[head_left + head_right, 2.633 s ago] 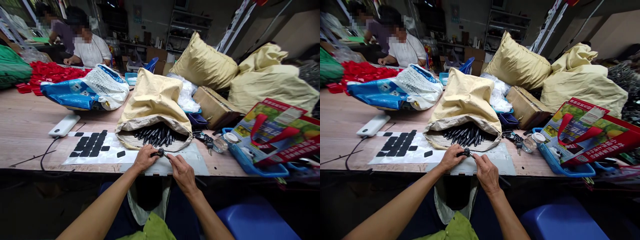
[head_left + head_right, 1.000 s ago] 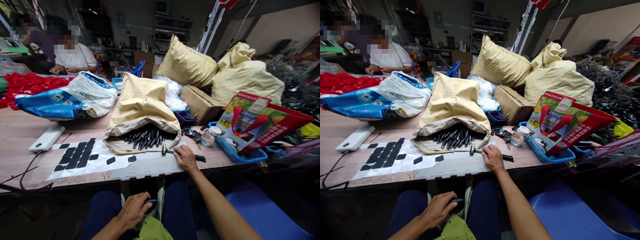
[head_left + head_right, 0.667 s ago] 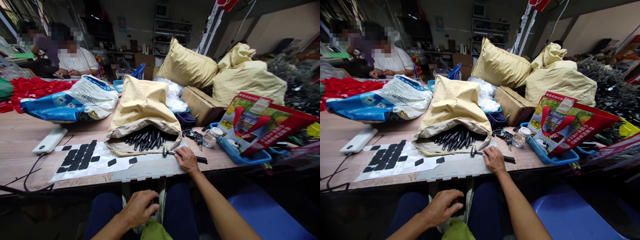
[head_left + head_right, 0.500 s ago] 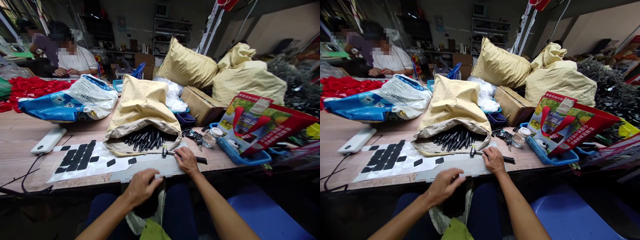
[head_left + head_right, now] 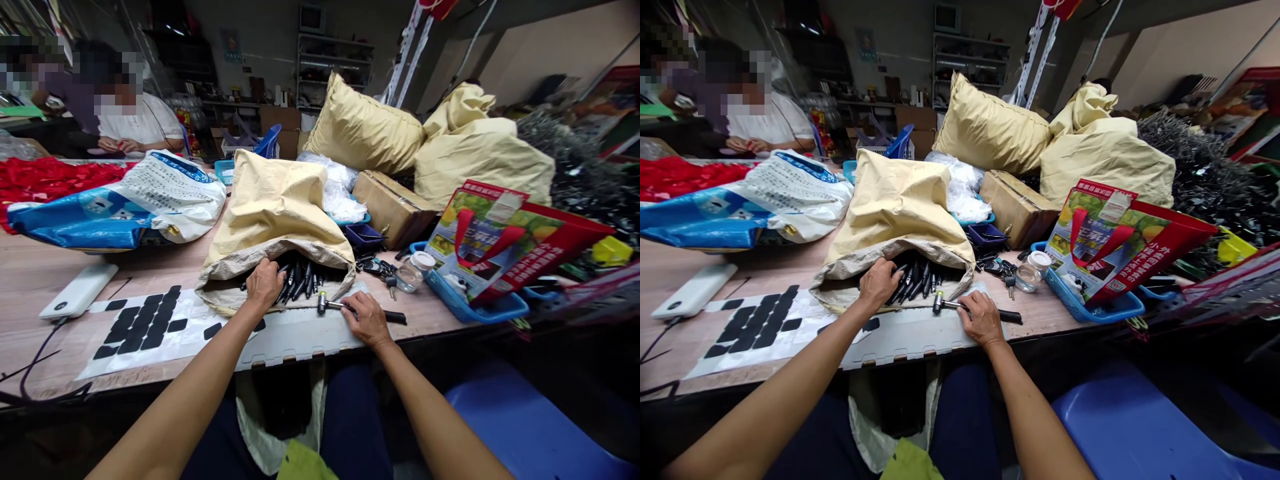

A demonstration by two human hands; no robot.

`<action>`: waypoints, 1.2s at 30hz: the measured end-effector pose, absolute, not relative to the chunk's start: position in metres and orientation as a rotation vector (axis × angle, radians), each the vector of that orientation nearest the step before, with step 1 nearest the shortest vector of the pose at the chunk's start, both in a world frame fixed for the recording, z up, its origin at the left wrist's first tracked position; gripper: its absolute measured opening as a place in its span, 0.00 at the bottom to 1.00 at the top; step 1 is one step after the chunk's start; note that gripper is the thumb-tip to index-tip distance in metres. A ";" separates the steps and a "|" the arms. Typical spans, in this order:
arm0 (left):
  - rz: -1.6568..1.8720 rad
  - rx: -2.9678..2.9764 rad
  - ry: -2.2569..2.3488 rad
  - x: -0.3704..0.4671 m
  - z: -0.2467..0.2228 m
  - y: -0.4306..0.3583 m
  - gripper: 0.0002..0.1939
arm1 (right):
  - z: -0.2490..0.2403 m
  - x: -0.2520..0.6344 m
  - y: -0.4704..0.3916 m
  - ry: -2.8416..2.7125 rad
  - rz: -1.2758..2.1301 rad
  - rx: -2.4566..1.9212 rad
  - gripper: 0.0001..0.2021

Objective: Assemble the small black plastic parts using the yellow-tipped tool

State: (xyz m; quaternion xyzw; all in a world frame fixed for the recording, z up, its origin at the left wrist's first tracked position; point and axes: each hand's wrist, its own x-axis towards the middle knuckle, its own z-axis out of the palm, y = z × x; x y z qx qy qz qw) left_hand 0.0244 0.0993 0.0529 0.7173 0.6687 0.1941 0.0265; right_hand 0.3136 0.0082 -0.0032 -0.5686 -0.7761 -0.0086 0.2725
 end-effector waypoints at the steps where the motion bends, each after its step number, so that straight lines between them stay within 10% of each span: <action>1: 0.662 2.227 2.048 0.020 0.053 0.093 0.11 | -0.003 0.313 0.008 -2.089 -0.025 -1.530 0.08; 9: 0.851 2.283 1.433 -0.002 0.022 0.023 0.05 | -0.003 0.313 0.008 -2.092 -0.036 -1.533 0.08; 36: 0.924 2.118 1.372 0.003 -0.008 0.023 0.06 | 0.037 0.219 -0.029 -1.991 0.168 -1.382 0.15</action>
